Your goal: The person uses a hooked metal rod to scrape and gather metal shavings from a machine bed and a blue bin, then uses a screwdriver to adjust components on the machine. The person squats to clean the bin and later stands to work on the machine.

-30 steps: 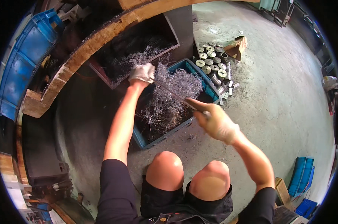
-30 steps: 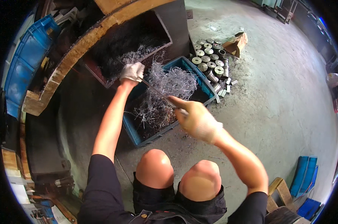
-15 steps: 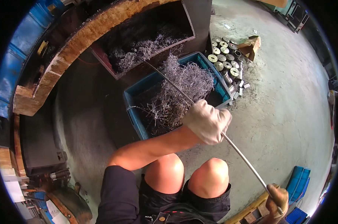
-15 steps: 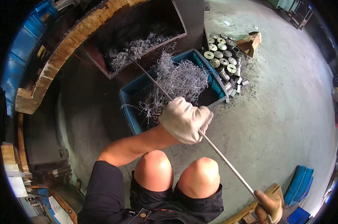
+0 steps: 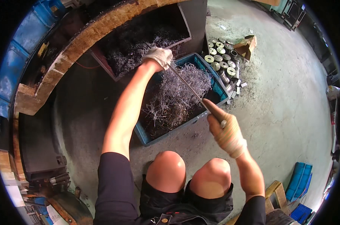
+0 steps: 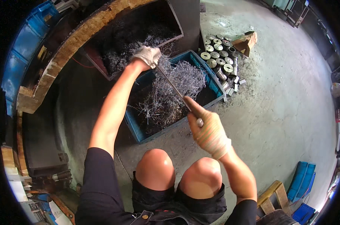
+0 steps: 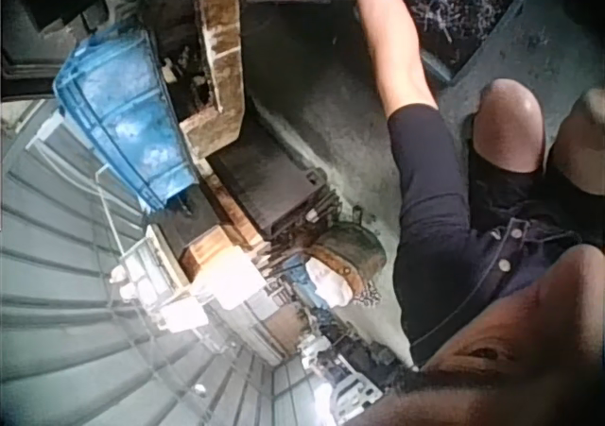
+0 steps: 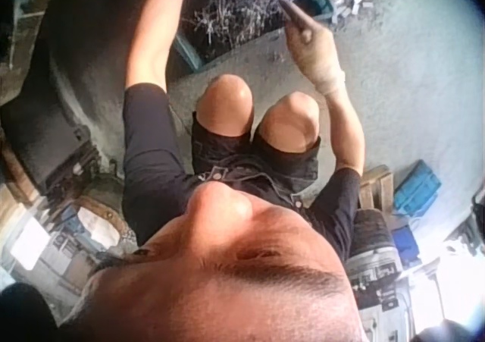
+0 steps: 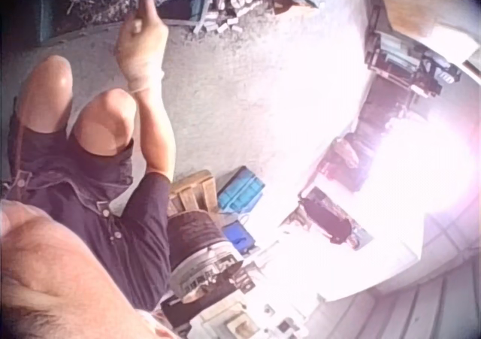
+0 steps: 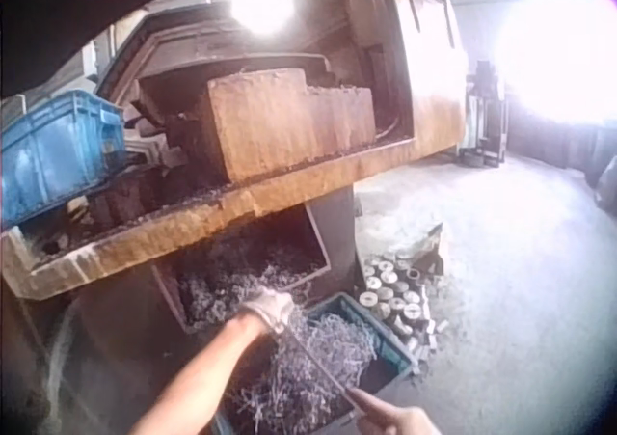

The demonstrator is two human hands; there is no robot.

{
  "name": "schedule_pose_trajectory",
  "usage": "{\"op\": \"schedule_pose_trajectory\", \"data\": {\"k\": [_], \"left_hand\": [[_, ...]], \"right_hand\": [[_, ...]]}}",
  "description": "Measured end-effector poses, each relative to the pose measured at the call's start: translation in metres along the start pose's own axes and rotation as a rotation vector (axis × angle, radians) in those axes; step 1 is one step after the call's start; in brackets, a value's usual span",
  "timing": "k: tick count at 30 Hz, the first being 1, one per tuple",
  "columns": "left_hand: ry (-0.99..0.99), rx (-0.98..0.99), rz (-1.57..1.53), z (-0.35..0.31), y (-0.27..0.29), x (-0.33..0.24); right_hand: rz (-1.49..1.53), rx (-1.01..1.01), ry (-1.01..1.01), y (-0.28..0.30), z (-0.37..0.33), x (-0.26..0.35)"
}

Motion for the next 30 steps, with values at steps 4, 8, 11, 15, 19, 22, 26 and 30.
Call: {"op": "schedule_pose_trajectory", "data": {"k": [4, 8, 11, 15, 19, 22, 26, 30], "left_hand": [[0.077, -0.223, -0.074, -0.036, 0.008, -0.038], [-0.118, -0.290, -0.229, -0.062, 0.024, -0.126], [-0.258, -0.313, -0.251, -0.082, 0.048, -0.182], [-0.515, -0.409, -0.239, -0.123, 0.077, -0.225], [-0.597, -0.434, -0.254, -0.137, 0.078, -0.238], [-0.603, -0.409, -0.147, -0.112, 0.072, -0.217], [-0.437, -0.299, 0.065, -0.044, 0.057, -0.152], [-0.158, -0.077, 0.038, 0.026, -0.005, -0.073]], "right_hand": [[-0.015, 0.103, -0.283, 0.055, -0.027, 0.023], [-0.160, 0.030, -0.310, 0.117, -0.093, 0.045], [-0.350, -0.038, -0.250, 0.144, -0.144, 0.071], [-0.597, 0.099, -0.256, 0.154, -0.201, 0.079], [-0.632, 0.037, 0.063, 0.161, -0.226, 0.069], [-0.555, -0.171, -0.006, 0.156, -0.219, 0.031], [-0.102, -0.182, -0.138, 0.103, -0.124, 0.003], [-0.328, -0.120, 0.022, 0.057, -0.034, 0.009]]}}
Point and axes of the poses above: each hand's wrist, its own z-axis towards the middle knuckle, its own y-axis out of the back of the hand, x = y × z, the point moved 9 cm from there along z, towards the middle knuckle, and after that the axes turned 3 degrees about y, right-handed, at the moved point
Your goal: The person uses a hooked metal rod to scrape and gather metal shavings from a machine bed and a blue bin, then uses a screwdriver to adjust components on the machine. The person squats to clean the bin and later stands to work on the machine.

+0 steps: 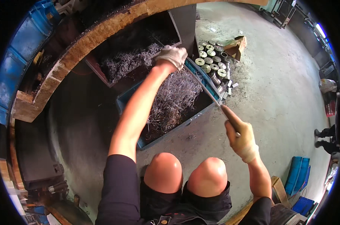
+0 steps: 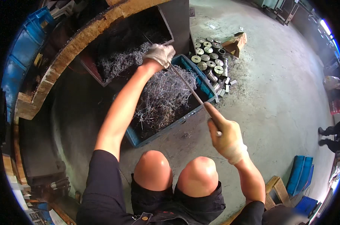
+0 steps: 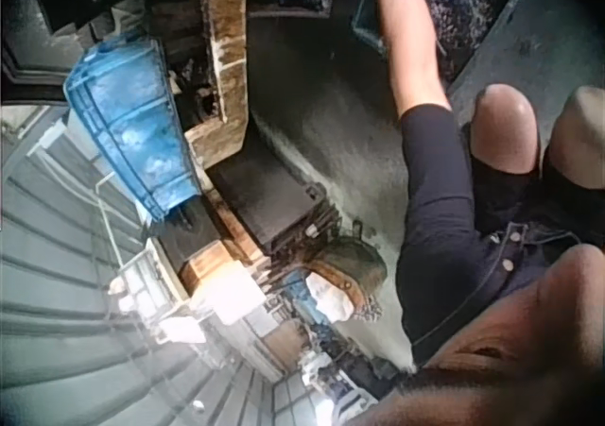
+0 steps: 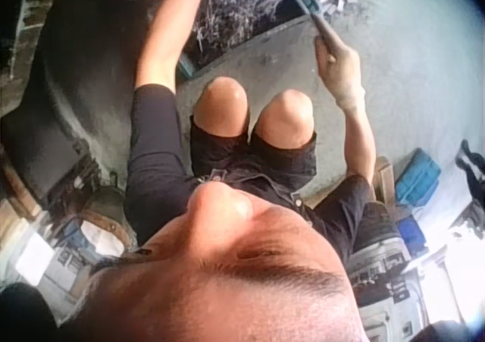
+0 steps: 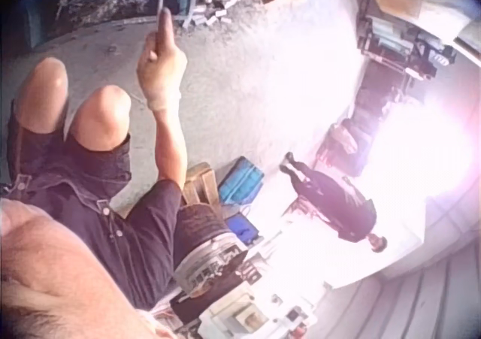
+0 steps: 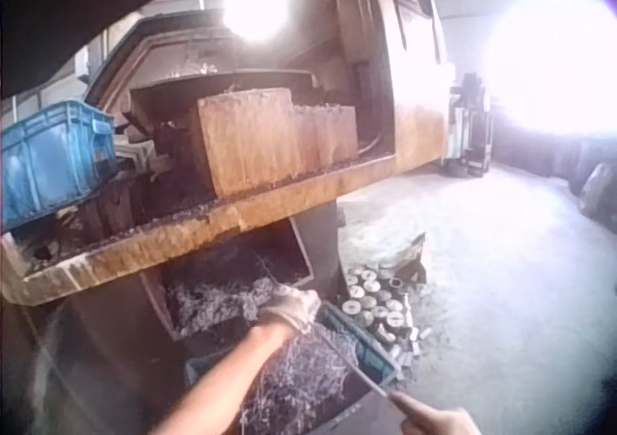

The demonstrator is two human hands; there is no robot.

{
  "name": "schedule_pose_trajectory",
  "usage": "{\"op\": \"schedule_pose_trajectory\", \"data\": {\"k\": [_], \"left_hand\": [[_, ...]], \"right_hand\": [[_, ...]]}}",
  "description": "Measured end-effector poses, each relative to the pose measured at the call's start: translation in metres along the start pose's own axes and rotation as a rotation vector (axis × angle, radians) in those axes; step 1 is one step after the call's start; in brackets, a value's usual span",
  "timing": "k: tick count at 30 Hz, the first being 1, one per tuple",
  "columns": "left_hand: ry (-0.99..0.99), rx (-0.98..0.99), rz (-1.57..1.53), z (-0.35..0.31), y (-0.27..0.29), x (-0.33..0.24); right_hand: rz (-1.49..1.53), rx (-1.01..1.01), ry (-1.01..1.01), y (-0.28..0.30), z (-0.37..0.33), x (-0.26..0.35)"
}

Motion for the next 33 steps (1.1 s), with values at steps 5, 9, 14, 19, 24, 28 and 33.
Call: {"op": "schedule_pose_trajectory", "data": {"k": [5, 9, 14, 19, 24, 28, 33], "left_hand": [[0.045, -0.179, -0.169, -0.024, 0.007, -0.046], [-0.117, -0.216, -0.270, -0.057, 0.030, -0.136], [-0.335, -0.356, -0.233, -0.071, 0.076, -0.187], [-0.344, -0.413, 0.023, -0.022, 0.059, -0.120], [0.009, -0.098, -0.224, 0.033, -0.004, -0.022], [0.044, -0.216, -0.302, 0.009, 0.010, -0.040], [-0.077, -0.210, -0.342, -0.028, 0.042, -0.138]], "right_hand": [[0.188, 0.121, -0.388, 0.050, -0.029, -0.007], [0.160, 0.074, -0.282, 0.128, -0.096, -0.002], [-0.229, -0.013, -0.091, 0.156, -0.159, 0.017], [0.219, -0.174, -0.269, 0.085, -0.105, -0.009], [0.235, 0.004, -0.284, 0.031, 0.005, 0.009], [0.305, 0.075, -0.425, 0.055, -0.012, 0.022], [-0.093, 0.026, -0.306, 0.131, -0.080, 0.056]]}}
Point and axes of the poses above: each hand's wrist, its own z-axis towards the middle knuckle, its own y-axis out of the back of the hand, x = y × z, the point moved 9 cm from there along z, towards the middle knuckle, and after that the axes turned 3 degrees about y, right-handed, at the moved point
